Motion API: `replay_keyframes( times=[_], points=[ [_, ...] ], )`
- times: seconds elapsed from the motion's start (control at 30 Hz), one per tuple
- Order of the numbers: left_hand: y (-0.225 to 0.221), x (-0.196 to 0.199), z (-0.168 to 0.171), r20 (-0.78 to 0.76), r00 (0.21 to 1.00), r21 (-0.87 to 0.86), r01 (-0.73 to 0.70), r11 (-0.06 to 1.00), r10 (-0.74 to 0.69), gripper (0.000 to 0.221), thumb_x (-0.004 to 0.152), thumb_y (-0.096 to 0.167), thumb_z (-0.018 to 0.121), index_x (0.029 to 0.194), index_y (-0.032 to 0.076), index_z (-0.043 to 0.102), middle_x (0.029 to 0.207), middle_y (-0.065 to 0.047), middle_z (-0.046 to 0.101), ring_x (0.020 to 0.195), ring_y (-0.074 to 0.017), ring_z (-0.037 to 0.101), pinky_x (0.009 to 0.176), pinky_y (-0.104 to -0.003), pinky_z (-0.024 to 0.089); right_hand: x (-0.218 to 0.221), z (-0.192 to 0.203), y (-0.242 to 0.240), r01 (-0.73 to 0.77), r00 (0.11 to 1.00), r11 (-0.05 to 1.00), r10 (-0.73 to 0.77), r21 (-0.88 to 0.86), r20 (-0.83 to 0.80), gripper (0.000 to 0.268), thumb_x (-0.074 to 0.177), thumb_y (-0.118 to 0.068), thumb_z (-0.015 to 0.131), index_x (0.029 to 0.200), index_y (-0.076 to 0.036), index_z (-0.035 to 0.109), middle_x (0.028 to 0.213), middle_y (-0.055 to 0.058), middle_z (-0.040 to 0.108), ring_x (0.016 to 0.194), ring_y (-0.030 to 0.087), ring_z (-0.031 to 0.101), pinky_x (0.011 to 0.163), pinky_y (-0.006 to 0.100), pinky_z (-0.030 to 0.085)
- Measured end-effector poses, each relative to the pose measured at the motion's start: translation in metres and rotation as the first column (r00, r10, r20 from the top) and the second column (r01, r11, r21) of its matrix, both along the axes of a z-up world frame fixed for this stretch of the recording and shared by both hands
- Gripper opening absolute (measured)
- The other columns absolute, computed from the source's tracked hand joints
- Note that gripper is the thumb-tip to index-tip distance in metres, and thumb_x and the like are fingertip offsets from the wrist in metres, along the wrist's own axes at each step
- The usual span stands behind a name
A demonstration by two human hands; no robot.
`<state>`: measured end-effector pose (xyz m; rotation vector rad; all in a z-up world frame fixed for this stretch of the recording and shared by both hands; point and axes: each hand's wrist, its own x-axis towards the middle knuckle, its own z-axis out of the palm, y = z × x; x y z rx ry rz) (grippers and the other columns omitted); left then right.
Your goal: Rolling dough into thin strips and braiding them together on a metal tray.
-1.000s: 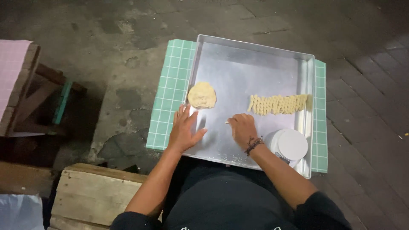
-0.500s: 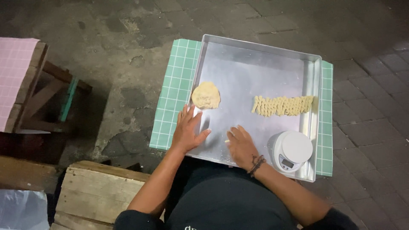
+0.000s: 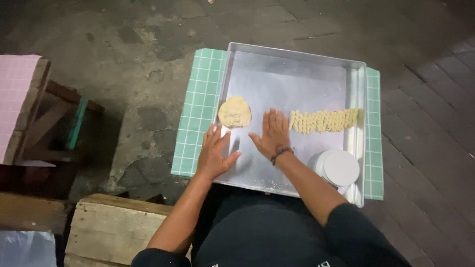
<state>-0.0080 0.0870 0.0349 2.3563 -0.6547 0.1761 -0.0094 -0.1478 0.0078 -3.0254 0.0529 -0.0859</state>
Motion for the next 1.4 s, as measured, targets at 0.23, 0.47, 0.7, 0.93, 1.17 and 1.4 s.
replay_keyframes(
  times=[0.23,0.47,0.7,0.93,1.17,1.4],
  points=[
    [0.001,0.002,-0.007,0.010,1.000,0.002,0.006,1.000,-0.006,0.070,0.084,0.058,0.074,0.132,0.007,0.068,0.150,-0.028,0.051,0.146,-0.0494,0.037,0.121,-0.059,0.026,0.046,-0.038,-0.032,-0.003,0.985,0.999,-0.004,0.042,0.171,0.079,0.103,-0.064,0.032,0.155,-0.005,0.039,0.162,0.024,0.035,0.151,0.046,0.025,0.124,0.057,0.013],
    [0.001,0.001,-0.005,-0.005,1.000,-0.006,0.007,1.000,-0.007,0.072,0.084,0.062,0.071,0.132,0.008,0.067,0.152,-0.025,0.050,0.147,-0.0476,0.035,0.121,-0.057,0.026,0.045,-0.105,-0.087,-0.032,0.979,0.839,-0.083,0.543,0.185,0.046,0.110,-0.048,0.038,0.129,-0.020,0.069,0.127,0.002,0.069,0.122,0.027,0.063,0.107,0.041,0.047],
    [0.000,0.001,-0.012,0.069,0.998,-0.052,0.010,0.999,-0.007,0.067,0.082,0.057,0.077,0.128,0.008,0.070,0.147,-0.025,0.054,0.145,-0.0498,0.038,0.119,-0.058,0.028,-0.014,-0.098,-0.062,-0.211,0.977,0.977,0.211,-0.016,-0.009,0.018,0.093,-0.037,0.063,0.103,-0.028,0.075,0.100,-0.006,0.064,0.097,0.020,0.060,0.082,0.037,0.046],
    [0.002,0.000,-0.016,0.093,0.996,-0.041,0.013,0.999,-0.009,0.068,0.082,0.058,0.078,0.128,0.009,0.070,0.147,-0.024,0.055,0.146,-0.0482,0.037,0.120,-0.057,0.029,-0.086,-0.062,-0.024,-0.365,0.930,0.921,0.367,0.136,0.006,0.017,0.098,-0.026,0.058,0.103,-0.016,0.071,0.105,0.006,0.066,0.101,0.028,0.064,0.087,0.041,0.050],
    [0.002,-0.001,-0.004,0.011,1.000,0.006,0.027,1.000,-0.027,0.067,0.083,0.057,0.075,0.129,0.007,0.069,0.147,-0.027,0.054,0.146,-0.0520,0.035,0.119,-0.061,0.028,-0.101,-0.056,0.000,-0.312,0.950,0.928,0.298,0.203,0.097,0.036,0.103,-0.031,0.055,0.123,-0.004,0.065,0.130,0.017,0.057,0.123,0.041,0.051,0.100,0.048,0.039],
    [0.001,-0.002,-0.001,-0.016,1.000,-0.015,0.017,1.000,-0.017,0.065,0.086,0.057,0.072,0.128,0.008,0.070,0.148,-0.026,0.053,0.147,-0.0508,0.034,0.120,-0.059,0.027,-0.088,-0.005,0.021,-0.193,0.975,0.976,0.201,0.097,-0.092,0.083,0.104,-0.063,0.038,0.154,0.003,0.037,0.162,0.028,0.030,0.150,0.052,0.021,0.121,0.061,0.009]
  ],
)
